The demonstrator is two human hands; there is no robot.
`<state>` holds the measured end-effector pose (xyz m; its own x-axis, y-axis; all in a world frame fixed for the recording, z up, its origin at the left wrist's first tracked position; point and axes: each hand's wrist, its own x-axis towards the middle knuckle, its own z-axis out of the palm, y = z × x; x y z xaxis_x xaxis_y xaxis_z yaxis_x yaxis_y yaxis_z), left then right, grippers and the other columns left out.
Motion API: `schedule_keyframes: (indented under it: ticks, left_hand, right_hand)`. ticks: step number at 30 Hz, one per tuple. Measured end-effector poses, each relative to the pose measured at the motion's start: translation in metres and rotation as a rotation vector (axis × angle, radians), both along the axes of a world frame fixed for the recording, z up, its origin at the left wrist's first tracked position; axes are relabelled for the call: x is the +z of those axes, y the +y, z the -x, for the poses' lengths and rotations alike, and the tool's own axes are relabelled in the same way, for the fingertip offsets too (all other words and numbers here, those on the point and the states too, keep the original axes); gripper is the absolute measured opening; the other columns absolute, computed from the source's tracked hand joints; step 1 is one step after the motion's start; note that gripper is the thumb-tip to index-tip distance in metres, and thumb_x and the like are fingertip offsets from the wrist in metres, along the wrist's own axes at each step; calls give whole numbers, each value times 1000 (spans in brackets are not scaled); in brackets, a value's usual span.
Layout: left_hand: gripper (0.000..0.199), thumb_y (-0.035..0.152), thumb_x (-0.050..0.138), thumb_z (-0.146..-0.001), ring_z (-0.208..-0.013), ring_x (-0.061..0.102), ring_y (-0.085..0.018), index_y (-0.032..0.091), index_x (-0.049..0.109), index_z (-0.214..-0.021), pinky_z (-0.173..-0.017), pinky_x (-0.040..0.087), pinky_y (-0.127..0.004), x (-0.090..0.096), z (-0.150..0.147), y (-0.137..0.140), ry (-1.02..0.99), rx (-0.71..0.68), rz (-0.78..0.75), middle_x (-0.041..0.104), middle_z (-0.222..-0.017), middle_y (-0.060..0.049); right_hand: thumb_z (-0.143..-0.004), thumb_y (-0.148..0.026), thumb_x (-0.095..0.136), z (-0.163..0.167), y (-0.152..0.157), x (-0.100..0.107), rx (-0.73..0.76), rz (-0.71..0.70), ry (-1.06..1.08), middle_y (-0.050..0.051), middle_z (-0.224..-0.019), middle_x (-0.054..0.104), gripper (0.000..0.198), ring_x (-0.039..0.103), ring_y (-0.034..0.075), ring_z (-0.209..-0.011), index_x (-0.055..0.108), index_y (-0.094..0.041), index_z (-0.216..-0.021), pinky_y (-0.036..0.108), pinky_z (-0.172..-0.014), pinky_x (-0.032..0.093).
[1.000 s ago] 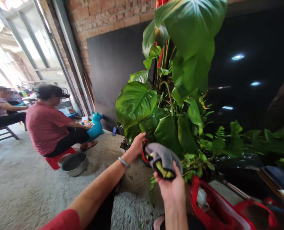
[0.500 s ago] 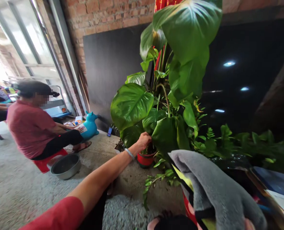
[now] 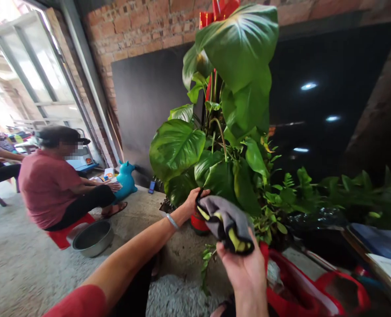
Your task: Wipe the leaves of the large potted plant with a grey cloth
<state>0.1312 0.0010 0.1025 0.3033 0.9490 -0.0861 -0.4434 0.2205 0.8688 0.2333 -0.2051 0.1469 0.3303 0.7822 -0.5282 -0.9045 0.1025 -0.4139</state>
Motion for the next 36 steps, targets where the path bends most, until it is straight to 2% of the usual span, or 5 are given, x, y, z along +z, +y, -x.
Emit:
schedule_keyframes:
  ticks: [5, 10, 19, 28, 36]
  left_hand:
    - [29, 26, 88, -61, -57, 59, -13, 16, 62, -68, -59, 49, -26, -2, 23, 8, 49, 31, -11, 65, -63, 0]
    - [25, 27, 87, -65, -65, 62, -16, 16, 66, -75, -66, 52, -30, -6, 12, 1, 25, -26, -3, 69, -71, -4]
    - [26, 26, 86, -63, -61, 59, -14, 16, 64, -71, -62, 48, -27, -8, 29, 4, 18, 0, 29, 66, -65, -1]
    - [29, 28, 87, -62, -61, 61, -15, 16, 64, -74, -63, 50, -29, -5, 6, -7, -36, -72, 51, 67, -69, -1]
    - [23, 25, 79, -65, -61, 60, -14, 14, 70, -83, -58, 46, -26, -30, 57, -13, 84, 16, -2, 69, -75, -5]
  right_hand:
    - [-86, -44, 61, -20, -49, 12, -277, -104, -280, 2, -106, 77, 18, 70, 27, -88, 73, -34, -96, 41, -53, 56]
    - [-78, -42, 65, -12, -3, 70, -557, -555, -547, -1, -122, 72, 32, 65, 27, -111, 73, -36, -108, 42, -72, 59]
    - [-80, -26, 60, 1, -11, -46, -59, 72, 5, 2, -76, 75, 8, 68, 25, -65, 67, -26, -84, 39, -49, 53]
    - [-75, -29, 58, -7, 13, 42, -503, -411, -389, -3, -111, 75, 34, 69, 25, -103, 73, -33, -106, 40, -64, 59]
    - [-71, -27, 64, 15, -10, -77, -71, 52, 57, 3, -86, 78, 20, 71, 28, -75, 70, -26, -90, 45, -56, 57]
